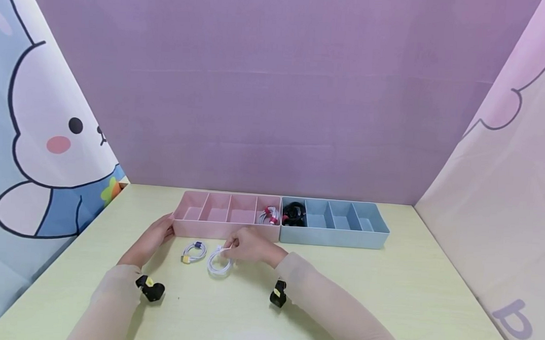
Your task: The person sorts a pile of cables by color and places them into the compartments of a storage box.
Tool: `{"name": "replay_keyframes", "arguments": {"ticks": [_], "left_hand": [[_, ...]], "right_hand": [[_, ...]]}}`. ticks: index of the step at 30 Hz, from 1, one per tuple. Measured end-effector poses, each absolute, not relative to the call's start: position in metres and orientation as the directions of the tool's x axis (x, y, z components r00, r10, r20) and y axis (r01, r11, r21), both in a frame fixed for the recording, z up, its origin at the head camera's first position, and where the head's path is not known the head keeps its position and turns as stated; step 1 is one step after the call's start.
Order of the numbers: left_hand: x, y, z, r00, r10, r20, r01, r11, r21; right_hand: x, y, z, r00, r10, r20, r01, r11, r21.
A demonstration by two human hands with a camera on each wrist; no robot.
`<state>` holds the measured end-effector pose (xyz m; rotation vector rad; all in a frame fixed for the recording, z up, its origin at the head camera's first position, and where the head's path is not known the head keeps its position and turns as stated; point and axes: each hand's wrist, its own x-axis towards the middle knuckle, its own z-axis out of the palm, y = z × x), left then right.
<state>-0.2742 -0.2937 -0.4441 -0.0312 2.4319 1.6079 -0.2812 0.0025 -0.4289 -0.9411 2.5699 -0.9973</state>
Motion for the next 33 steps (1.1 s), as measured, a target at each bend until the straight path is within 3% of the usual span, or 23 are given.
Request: {"name": "replay_keyframes", "arguments": {"ticks": [9, 33], "left_hand": [[-0.276, -0.294, -0.445, -0.973, 0.094, -0.212, -0.157, 0.406, 0.9], [-0.277, -0.294, -0.445, -0.973, 0.096, -0.212, -0.155, 0.411, 0.899]], "right_hand": [[-0.28, 0.005, -0.422, -0.779, -0.626, 0.014, -0.449, 0.543, -0.71], [-0.285, 0.019, -0.399, -0.778, -0.623, 0.085, -0.508, 0.542, -0.67]]}}
